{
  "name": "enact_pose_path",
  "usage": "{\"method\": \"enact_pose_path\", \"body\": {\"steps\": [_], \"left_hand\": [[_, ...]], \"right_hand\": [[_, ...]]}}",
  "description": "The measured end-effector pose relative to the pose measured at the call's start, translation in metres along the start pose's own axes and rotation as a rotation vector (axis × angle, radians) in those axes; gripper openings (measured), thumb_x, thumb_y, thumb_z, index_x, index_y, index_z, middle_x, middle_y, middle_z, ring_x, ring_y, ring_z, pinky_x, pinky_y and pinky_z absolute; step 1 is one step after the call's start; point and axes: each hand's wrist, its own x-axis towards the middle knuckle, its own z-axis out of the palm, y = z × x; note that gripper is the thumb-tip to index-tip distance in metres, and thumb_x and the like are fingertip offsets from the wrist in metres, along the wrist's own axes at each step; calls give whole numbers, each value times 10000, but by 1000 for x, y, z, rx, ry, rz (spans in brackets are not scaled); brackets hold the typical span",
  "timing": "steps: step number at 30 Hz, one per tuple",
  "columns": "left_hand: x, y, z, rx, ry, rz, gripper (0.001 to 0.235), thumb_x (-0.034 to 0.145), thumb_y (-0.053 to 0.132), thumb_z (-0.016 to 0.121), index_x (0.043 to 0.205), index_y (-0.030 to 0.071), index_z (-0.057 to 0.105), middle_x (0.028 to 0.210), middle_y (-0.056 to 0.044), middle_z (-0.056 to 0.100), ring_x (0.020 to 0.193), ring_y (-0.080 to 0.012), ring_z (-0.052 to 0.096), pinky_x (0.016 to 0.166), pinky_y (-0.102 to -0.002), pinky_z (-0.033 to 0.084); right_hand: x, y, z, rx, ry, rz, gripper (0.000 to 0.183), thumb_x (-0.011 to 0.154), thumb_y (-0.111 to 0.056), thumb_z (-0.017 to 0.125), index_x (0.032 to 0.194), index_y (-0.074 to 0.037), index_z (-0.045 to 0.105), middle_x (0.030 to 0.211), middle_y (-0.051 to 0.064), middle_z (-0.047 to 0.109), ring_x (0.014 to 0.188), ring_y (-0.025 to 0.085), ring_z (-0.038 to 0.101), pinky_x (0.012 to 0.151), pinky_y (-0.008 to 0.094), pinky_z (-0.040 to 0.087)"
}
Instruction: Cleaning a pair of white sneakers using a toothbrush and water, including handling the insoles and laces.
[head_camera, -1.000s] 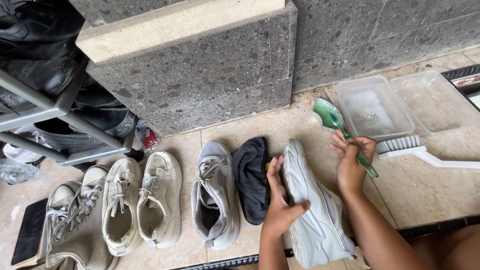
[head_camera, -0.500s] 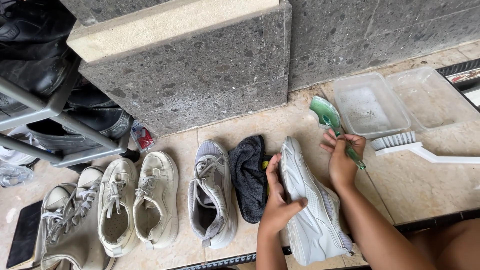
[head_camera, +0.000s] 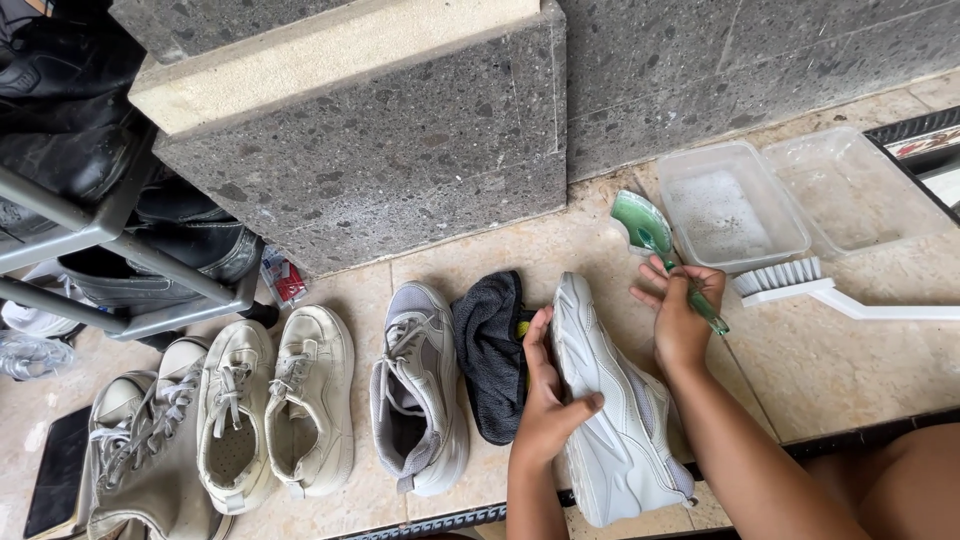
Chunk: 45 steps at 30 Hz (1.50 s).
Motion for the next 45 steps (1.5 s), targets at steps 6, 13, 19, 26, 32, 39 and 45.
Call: {"method": "enact_pose_path", "body": {"steps": [6,13,19,26,32,39,45], "left_hand": [[1,3,0,27,-3,-11,1054,792,265,771,1585,81,101,1641,-98,120,1563,-224,93,1284,-384,36],[3,7,4,5,9,25,1044,812,280,782,1586,88,109,1652,-117,124,1568,-239,97,1287,-389,29],[5,11,9,25,33,112,1179,804,582,834,1591,89,107,1657,-166,157,1571,-270,134,1295,-434,82],[1,9,11,48,81,156,1261,749,817,753,1583,91,146,1641,-206,241,1559,-305,212,1292,-456,138],[5,17,12,72,80,148,1263,747,818,737,1569,27,196,1630,-154,263,1554,-285,232,1306,-432,138],[7,34,16,65,72,122,1257,775,839,710,1571,5,212,1644,-170,255,1555,-295,244,1305,-440,158],[7,32,15,69,77,100,1254,751,829,714,1570,15,224,1643,-162,268,1554,-279,251,1304,-425,163]], "right_hand": [[0,-6,2,90,59,53,48,986,-157,371,1032,-166,383,1175,288,728,1000,319,767,709,295,584],[-10,-8,-19,470,-164,377,303,963,-375,597,753,-217,444,609,-9,471,497,161,479,491,303,306],[-13,-21,-10,457,-517,276,434,1059,-445,492,719,-179,455,466,62,461,363,144,443,370,228,301],[-16,-16,-14,336,-340,191,397,1026,-423,450,724,-173,388,500,67,326,432,203,346,450,306,309],[-12,-15,-12,336,-324,178,501,1083,-506,389,725,-158,428,523,98,397,446,213,363,435,314,305],[-16,-18,-15,290,-376,122,634,1080,-647,346,730,-141,500,587,91,494,467,195,421,446,291,337],[-16,-16,-18,323,-402,246,739,1095,-640,322,614,-103,487,719,101,505,531,192,421,434,249,333]]}}
